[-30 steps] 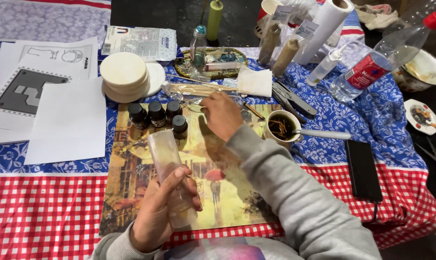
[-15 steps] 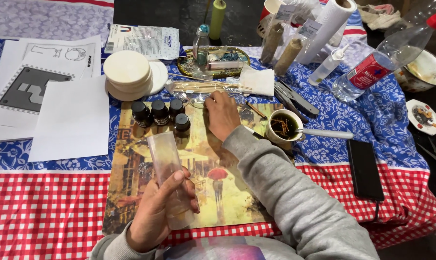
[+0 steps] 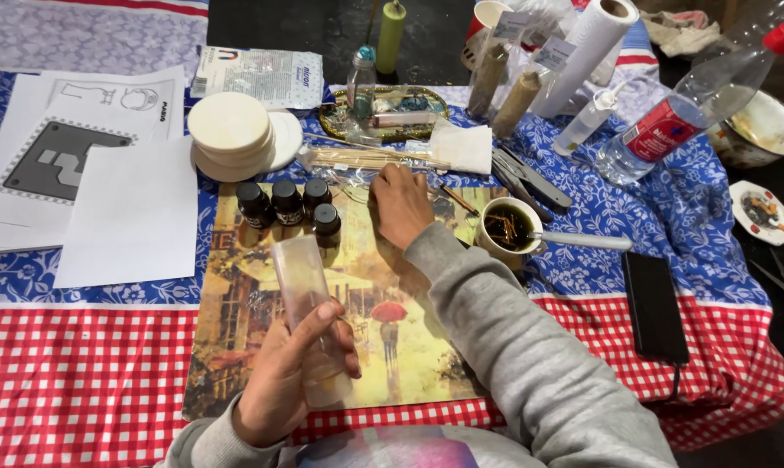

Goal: Preparing a clear plastic candle mold by inserting a wick and adjusting it using a cotton swab.

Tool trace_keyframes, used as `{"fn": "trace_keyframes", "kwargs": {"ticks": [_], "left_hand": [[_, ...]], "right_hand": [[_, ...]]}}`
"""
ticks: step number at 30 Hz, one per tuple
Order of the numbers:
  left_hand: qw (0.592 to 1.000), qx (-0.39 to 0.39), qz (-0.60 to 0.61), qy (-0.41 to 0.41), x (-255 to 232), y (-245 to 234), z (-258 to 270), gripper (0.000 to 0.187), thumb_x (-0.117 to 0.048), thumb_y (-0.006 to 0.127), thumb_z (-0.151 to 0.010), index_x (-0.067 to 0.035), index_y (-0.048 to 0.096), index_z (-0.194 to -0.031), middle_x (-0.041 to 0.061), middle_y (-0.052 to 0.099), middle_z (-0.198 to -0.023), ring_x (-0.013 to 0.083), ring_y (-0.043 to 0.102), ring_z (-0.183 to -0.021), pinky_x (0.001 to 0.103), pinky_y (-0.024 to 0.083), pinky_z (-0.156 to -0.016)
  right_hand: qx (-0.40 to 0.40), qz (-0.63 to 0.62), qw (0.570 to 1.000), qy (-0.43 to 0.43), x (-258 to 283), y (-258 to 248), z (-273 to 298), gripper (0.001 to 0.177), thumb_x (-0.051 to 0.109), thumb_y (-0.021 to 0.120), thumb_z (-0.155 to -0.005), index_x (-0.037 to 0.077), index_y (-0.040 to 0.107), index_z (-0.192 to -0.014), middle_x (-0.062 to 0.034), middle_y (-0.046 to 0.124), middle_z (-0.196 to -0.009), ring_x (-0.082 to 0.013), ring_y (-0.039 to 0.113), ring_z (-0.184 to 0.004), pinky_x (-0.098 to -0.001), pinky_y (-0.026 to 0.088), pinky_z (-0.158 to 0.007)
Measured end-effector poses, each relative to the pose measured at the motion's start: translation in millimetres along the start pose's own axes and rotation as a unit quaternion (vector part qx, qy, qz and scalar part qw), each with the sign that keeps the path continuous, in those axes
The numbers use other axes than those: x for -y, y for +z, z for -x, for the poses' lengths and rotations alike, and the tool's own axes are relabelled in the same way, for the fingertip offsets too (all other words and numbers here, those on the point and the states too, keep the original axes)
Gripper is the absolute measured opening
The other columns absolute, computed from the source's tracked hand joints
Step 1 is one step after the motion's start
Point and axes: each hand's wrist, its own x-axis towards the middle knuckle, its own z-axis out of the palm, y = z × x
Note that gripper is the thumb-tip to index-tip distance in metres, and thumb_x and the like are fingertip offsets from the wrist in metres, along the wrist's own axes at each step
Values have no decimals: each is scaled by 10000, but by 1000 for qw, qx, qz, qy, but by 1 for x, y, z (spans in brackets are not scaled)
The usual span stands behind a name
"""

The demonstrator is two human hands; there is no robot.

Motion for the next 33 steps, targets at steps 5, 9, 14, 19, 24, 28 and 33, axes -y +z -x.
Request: {"fn": "trace_keyframes", "kwargs": {"ticks": [5, 9, 14, 19, 24, 28, 33], "left_hand": [[999, -25, -44, -5, 0, -2, 0, 344, -304, 706, -894, -4, 591, -1016, 97, 650, -737, 224, 674, -614, 361, 566, -565], [999, -6, -50, 13, -1, -2, -4, 358, -313, 713, -911, 8, 596, -1020, 103, 645, -768, 220, 679, -681, 367, 585, -633], [996, 23, -71, 39, -10, 0, -9, 381, -297, 715, -899, 40, 632, -1055, 130, 691, -927, 239, 704, -845, 387, 594, -780], [988, 28, -120, 97, -40, 14, -14, 455, -257, 749, -873, 53, 654, -1193, 175, 689, -1140, 259, 671, -1038, 422, 555, -904], [933, 165, -168, 271, -63, 48, -25, 503, -305, 756, -937, 68, 608, -1241, 181, 517, -1517, 284, 541, -1405, 456, 445, -1184], [945, 156, -151, 244, -58, 62, -37, 628, -290, 750, -902, -6, 557, -1427, 182, 577, -1475, 288, 585, -1358, 454, 489, -1147], [944, 131, -190, 238, -51, 59, -50, 548, -283, 771, -896, 25, 639, -1329, 156, 668, -1357, 243, 660, -1224, 401, 545, -1037]], "right_hand": [[-46, -93, 995, -14, 8, -49, 2, 97, 34, 650, -854, 32, 631, -950, -122, 607, -945, -317, 586, -934, -483, 375, -902], [-64, -319, 942, 78, 9, -91, -10, 90, 106, 546, -1045, 25, 565, -1011, -2, 650, -814, -146, 665, -762, -324, 521, -710], [-127, -588, 794, 90, 13, -117, 4, 129, 147, 534, -1097, 23, 543, -1062, -2, 557, -823, -86, 519, -711, -275, 474, -675], [-60, -659, 743, 101, 36, -161, 49, 171, 181, 527, -1123, 16, 553, -1084, 4, 507, -820, -75, 459, -723, -265, 453, -712], [-12, -645, 758, 95, 36, -171, 77, 169, 192, 522, -1111, 29, 545, -1071, 11, 500, -854, -88, 472, -750, -265, 447, -701], [2, -666, 737, 112, 21, -158, 92, 173, 200, 521, -1101, 31, 551, -1078, 12, 506, -848, -89, 480, -744, -270, 458, -690], [140, -661, 730, 102, 6, -153, 93, 212, 220, 547, -1070, 22, 562, -1143, -11, 584, -891, -106, 563, -794, -284, 495, -728]]}}
